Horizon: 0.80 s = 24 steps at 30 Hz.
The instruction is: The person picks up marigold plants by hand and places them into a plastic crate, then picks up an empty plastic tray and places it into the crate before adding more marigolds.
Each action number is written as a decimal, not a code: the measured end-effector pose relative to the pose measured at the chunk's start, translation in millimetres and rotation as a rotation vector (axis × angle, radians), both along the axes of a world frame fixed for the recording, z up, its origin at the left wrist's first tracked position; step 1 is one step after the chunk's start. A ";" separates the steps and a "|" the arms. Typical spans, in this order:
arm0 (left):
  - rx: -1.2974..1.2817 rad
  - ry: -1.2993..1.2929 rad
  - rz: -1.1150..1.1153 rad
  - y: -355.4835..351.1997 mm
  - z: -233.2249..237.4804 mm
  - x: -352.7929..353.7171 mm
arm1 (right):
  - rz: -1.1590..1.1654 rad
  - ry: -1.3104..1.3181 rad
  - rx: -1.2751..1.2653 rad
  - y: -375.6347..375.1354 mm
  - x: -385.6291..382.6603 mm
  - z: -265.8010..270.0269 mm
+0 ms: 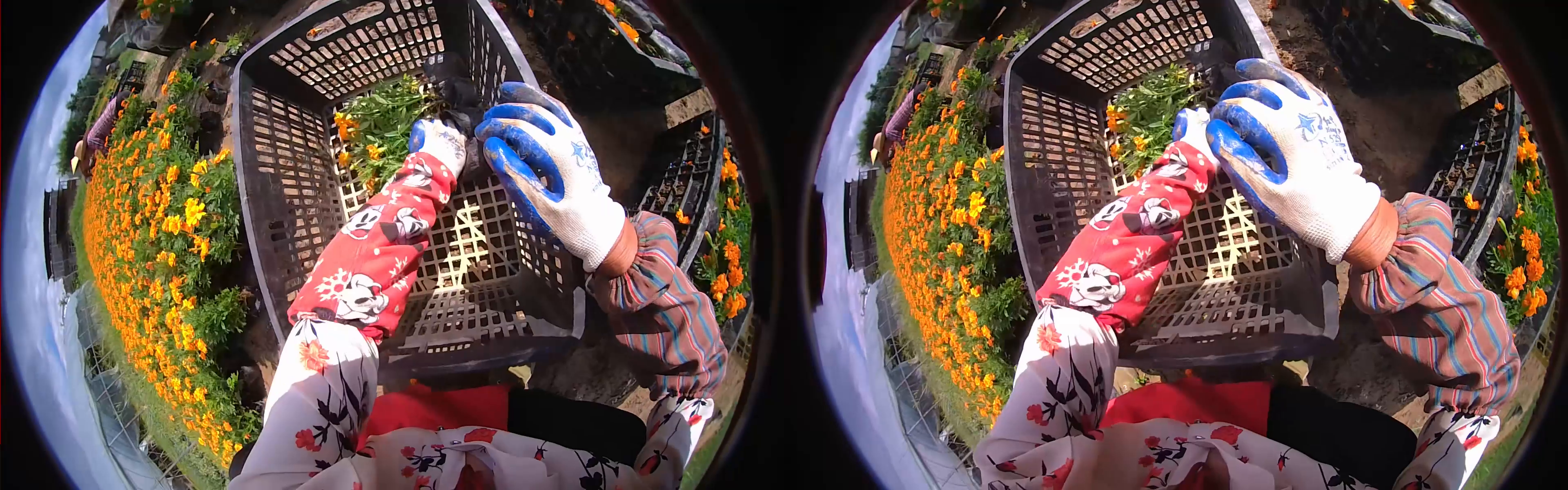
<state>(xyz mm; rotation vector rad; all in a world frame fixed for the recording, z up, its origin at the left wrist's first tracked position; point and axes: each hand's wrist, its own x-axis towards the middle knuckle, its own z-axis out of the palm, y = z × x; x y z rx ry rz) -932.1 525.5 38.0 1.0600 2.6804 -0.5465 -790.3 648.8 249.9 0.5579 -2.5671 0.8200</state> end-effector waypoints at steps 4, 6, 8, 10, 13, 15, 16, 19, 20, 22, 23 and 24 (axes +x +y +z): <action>-0.030 -0.040 -0.259 -34.0 138.9 -1.5 | -0.018 -0.129 0.063 -3.6 0.4 8.1; 0.186 0.005 -0.187 -64.8 215.9 -6.2 | 0.006 -0.132 0.019 -3.8 1.8 8.0; 0.525 0.330 -0.140 -128.3 276.8 -8.0 | -0.011 -0.069 -0.008 -9.0 2.0 9.5; 0.409 0.373 -0.017 -201.6 316.0 -4.6 | -0.012 -0.109 -0.017 -11.1 2.1 12.0; -0.160 0.018 0.148 -292.9 295.0 32.0 | -0.022 -0.131 0.016 -12.7 0.7 12.8; -0.378 -0.207 0.126 -310.4 233.4 50.9 | -0.040 -0.143 0.037 -15.8 0.8 13.8; -0.377 -0.206 -0.005 -320.0 197.2 60.0 | -0.043 -0.149 0.039 -15.2 -0.4 12.5; -0.352 0.069 -0.186 -316.1 110.1 40.5 | -0.067 -0.172 0.062 -15.2 -1.8 10.1; -0.380 0.111 -0.149 -319.7 89.4 28.2 | -0.071 -0.173 0.074 -16.6 -2.3 11.7; -0.484 0.112 -0.059 -332.3 65.1 1.7 | -0.081 -0.193 0.101 -18.1 -0.7 13.7; -0.531 0.093 -0.007 -340.1 63.3 -6.7 | -0.082 -0.182 0.111 -18.2 0.3 13.3; -0.565 0.080 0.020 -347.4 62.0 -7.8 | -0.084 -0.180 0.110 -18.2 -0.5 13.4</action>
